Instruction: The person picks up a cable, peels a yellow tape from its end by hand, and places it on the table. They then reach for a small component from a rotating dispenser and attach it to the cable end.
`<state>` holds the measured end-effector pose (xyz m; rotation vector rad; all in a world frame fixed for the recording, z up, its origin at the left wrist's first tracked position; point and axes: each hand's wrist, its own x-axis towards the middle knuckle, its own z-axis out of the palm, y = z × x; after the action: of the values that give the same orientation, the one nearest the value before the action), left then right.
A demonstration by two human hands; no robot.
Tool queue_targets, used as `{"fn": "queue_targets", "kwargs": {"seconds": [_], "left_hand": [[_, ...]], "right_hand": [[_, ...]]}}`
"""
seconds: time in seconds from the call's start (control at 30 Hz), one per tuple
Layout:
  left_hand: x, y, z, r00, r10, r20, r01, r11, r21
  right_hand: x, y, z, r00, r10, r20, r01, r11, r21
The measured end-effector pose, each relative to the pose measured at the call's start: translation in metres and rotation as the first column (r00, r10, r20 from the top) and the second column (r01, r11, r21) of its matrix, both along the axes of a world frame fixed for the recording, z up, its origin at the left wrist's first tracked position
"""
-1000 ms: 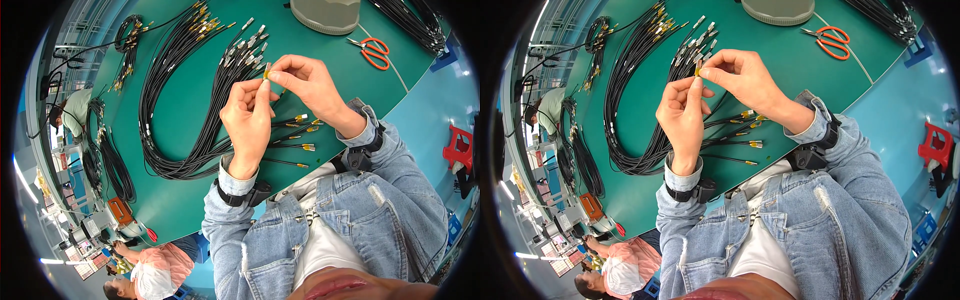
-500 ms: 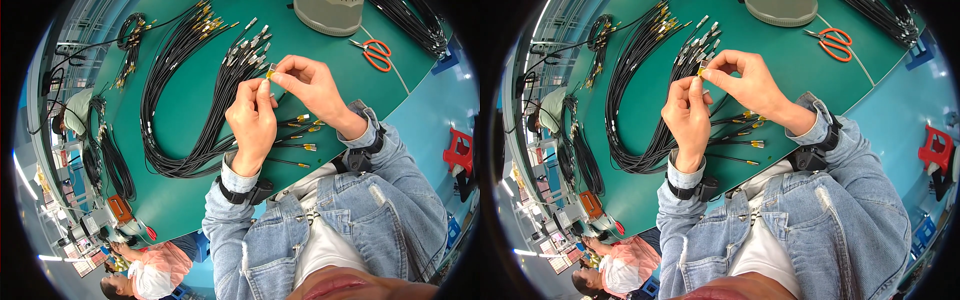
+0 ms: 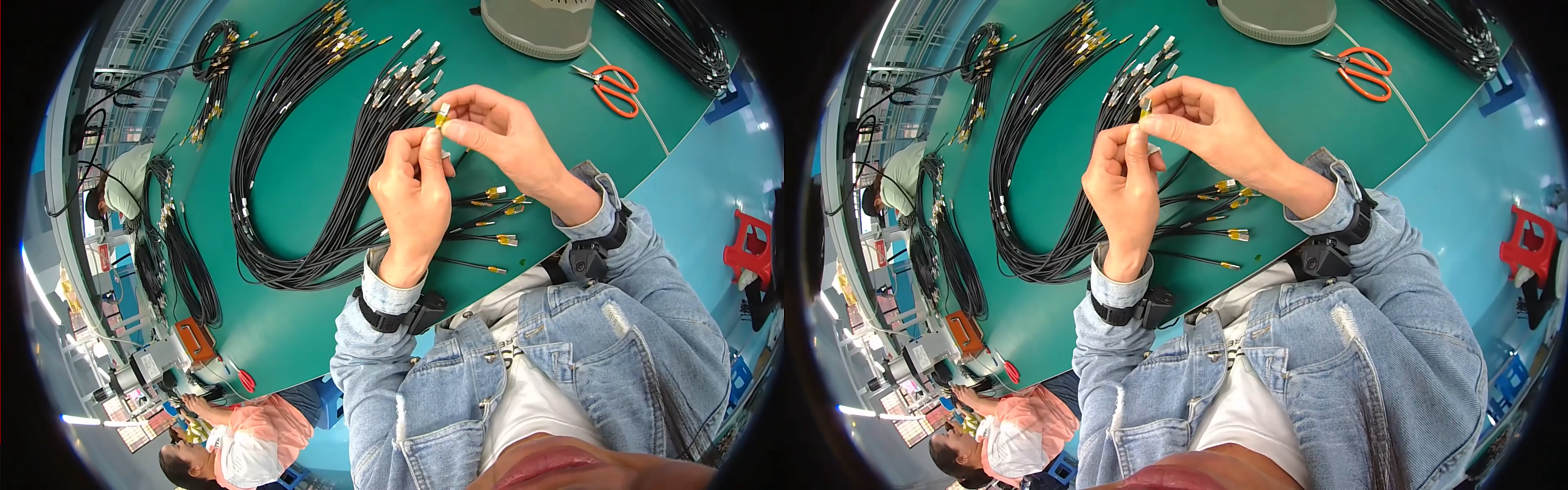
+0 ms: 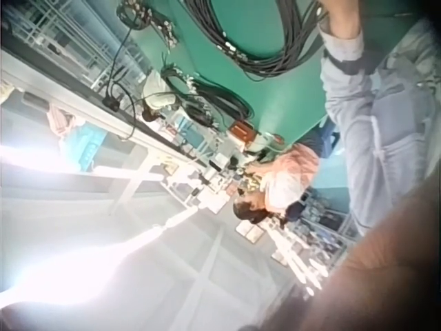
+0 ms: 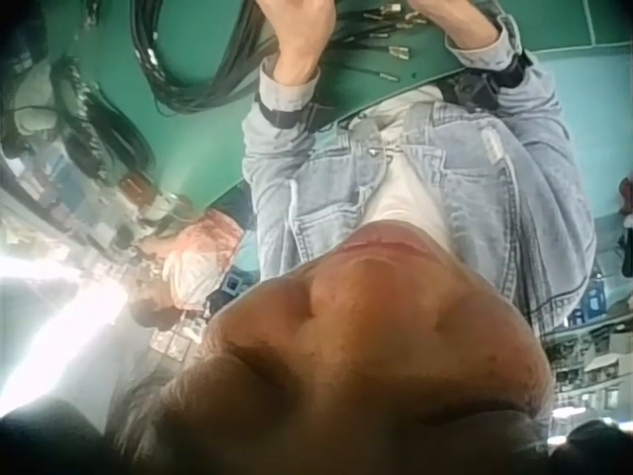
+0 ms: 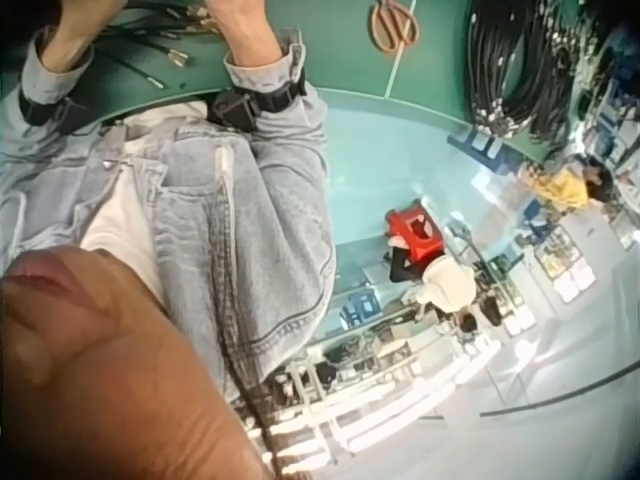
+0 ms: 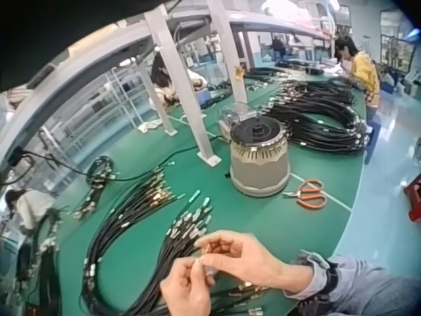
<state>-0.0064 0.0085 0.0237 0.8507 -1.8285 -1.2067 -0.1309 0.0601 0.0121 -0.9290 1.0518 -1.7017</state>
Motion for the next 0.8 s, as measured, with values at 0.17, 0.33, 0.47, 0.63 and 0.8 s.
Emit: {"fn": "queue_targets", "kwargs": {"seconds": [0.17,0.33,0.47,0.63,0.8], "left_hand": [[0.002,-0.002,0.003,0.992,-0.119,-0.038,0.123,0.983,0.133],[0.006,-0.008,0.006,0.948,-0.26,-0.183,0.311,0.875,0.371],[0.008,-0.012,0.007,0.921,-0.308,-0.24,0.385,0.815,0.433],[0.008,-0.019,0.005,0.89,-0.317,-0.328,0.449,0.738,0.504],[0.006,-0.017,0.005,0.901,-0.304,-0.31,0.429,0.728,0.534]], "right_hand": [[-0.004,0.0,0.0,0.997,0.072,0.031,-0.072,0.997,-0.001],[-0.007,-0.003,-0.01,0.977,0.154,0.148,-0.142,0.986,-0.091],[-0.004,-0.004,-0.013,0.94,0.197,0.279,-0.176,0.98,-0.097],[-0.003,-0.004,-0.006,0.868,0.183,0.462,-0.191,0.981,-0.031],[-0.006,-0.005,-0.01,0.884,0.226,0.41,-0.216,0.974,-0.07]]}}
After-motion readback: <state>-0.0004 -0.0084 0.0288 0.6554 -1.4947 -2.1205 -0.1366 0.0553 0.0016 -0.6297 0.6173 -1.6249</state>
